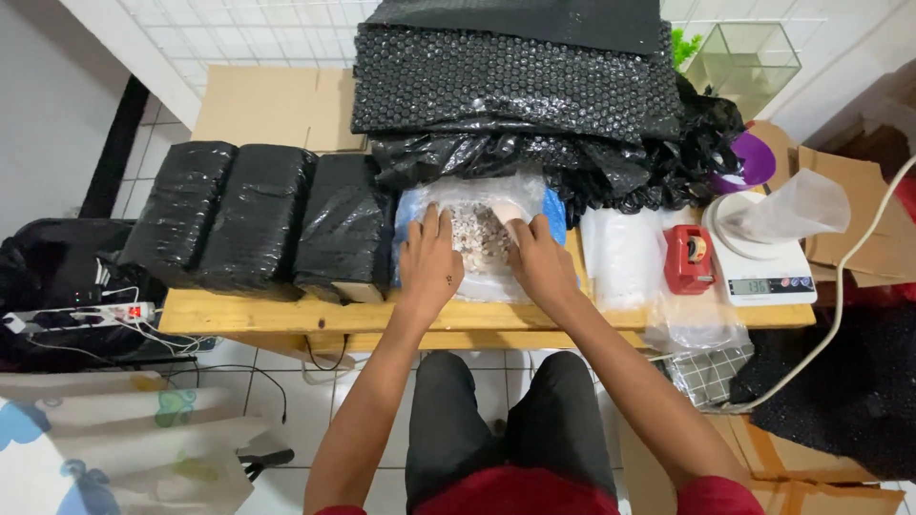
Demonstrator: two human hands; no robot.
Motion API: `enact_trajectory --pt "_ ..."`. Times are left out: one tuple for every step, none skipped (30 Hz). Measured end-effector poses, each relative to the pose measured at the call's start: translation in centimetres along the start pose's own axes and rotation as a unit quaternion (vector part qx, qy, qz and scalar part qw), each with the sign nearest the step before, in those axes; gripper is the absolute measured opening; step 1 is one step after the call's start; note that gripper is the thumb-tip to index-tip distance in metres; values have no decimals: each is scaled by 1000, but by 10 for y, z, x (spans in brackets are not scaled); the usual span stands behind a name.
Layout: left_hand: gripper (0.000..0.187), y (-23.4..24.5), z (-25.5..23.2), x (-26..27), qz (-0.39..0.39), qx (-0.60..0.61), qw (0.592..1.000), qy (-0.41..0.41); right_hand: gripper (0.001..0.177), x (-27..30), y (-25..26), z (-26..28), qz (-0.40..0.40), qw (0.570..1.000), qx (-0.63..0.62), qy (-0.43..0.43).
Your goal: The person scoops small metal items from a plastic bag into a container on a digital scale, adjusts the weight, and then places the items into a small resealable plastic bag.
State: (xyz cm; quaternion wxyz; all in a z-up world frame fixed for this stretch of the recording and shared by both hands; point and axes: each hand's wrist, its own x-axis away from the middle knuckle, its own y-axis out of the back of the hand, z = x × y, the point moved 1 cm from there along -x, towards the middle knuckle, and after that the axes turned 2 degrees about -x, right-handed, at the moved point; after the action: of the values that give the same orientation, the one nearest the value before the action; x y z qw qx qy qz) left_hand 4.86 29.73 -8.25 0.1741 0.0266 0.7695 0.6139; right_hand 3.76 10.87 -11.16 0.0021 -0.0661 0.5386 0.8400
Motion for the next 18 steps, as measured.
enact_trajectory --pt "59 3 0 1 2 26 1000 5 35 -3 -4 0 -16 999 25 -14" --pt "59 3 1 2 1 26 1000 7 35 -8 -10 -2 -16 999 25 -12" --pt "60 4 1 3 2 40 999 4 36 -13 -15 -4 -32 999 21 -19" --pt "61 5 2 4 1 53 999 3 36 -18 -21 -5 -49 998 16 -24" --pt "61 5 3 4 0 53 999 5 36 -21 -23 -6 -48 998 16 -21" --pt "60 5 4 4 -1 59 998 0 37 -24 -25 -7 -44 999 19 -11" --pt "59 5 5 4 -2 65 998 -6 38 -28 -28 -8 -40 999 21 -1" --pt "59 4 7 5 -2 65 998 -3 38 -28 -28 -6 -38 999 21 2" --pt "60 2 8 5 -3 65 998 -6 37 -28 -28 -4 -36 999 25 3" --pt "62 0 9 4 -3 66 998 -12 37 -29 -27 -3 -36 999 30 2" --pt "62 1 10 4 -4 67 998 -12 37 -31 -27 0 -36 999 31 3" --pt "61 2 10 3 -5 72 997 -14 37 -32 -27 1 -35 999 22 9" --pt "61 2 11 3 -5 77 997 -17 38 -33 -27 3 -34 999 13 15" --pt "61 4 10 2 -6 78 997 -17 38 -36 -31 1 -35 999 14 15" --pt "60 6 10 2 -2 82 996 -16 37 -38 -36 -2 -42 999 3 18" --pt "59 7 10 3 5 88 996 -12 36 -38 -42 -4 -46 999 -9 21" --pt "59 4 11 5 6 88 996 -11 36 -38 -44 -4 -44 999 -8 22" --pt "58 2 13 4 -13 87 996 -16 37 -40 -45 -3 -29 999 -29 18"
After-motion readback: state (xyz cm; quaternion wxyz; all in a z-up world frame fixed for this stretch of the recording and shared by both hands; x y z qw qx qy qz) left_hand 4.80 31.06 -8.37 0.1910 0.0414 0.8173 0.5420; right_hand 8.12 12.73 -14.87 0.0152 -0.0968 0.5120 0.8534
